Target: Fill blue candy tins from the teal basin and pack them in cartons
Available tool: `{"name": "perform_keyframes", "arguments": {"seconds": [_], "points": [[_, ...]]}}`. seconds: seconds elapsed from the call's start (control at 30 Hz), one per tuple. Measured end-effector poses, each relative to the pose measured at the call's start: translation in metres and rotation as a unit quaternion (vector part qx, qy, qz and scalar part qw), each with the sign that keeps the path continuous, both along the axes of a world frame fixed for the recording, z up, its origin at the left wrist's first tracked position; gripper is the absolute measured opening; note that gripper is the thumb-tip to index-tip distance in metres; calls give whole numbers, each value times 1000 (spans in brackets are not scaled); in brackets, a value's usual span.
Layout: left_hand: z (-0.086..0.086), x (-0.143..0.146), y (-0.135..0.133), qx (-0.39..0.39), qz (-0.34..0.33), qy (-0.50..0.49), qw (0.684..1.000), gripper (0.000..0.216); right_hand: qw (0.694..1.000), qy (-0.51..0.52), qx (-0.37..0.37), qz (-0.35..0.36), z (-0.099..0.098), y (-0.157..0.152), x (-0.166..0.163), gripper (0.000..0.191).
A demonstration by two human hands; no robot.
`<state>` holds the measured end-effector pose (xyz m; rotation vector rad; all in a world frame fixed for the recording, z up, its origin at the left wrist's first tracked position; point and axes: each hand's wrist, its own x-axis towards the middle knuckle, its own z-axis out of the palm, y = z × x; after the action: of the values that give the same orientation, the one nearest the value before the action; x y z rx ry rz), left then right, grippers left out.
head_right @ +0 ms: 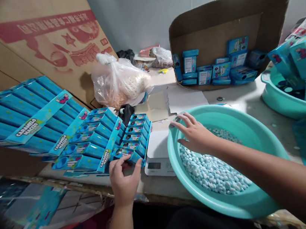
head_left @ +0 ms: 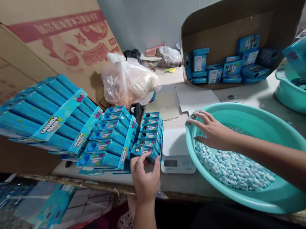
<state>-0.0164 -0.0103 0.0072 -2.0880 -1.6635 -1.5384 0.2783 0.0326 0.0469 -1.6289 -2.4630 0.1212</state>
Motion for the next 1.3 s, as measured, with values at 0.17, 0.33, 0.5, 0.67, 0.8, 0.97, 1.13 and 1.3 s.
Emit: {"name": "perform_keyframes", "arguments": {"seconds": [0.17,0.33,0.5,0.67,0.8,0.97,1.13,1.3], "points": [[-13,-8,6,76,28,46,996,29,1000,4,18,-5,-4,1,-1,65],[-22,1,9,68,33,22,997,23,1000,2,29,-1,-8,1,-1,63],[-30,14,0,51,24,10,998,12,999,-2,43,4,-12,3,0,63],[-20,17,-4,53,57,44,996,17,999,-1,41,5,-11,3,2,63],[-4,4,-1,44,122,87,988,34,999,3,33,8,-9,2,3,63],[-8,-3,2,39,82,23,996,38,999,11,47,1,-11,2,1,62],[-24,-2,2,18,143,-95,985,45,999,6,40,2,-12,2,0,62],[-28,3,6,-26,120,-63,990,45,998,6,55,3,-17,2,0,64]]}}
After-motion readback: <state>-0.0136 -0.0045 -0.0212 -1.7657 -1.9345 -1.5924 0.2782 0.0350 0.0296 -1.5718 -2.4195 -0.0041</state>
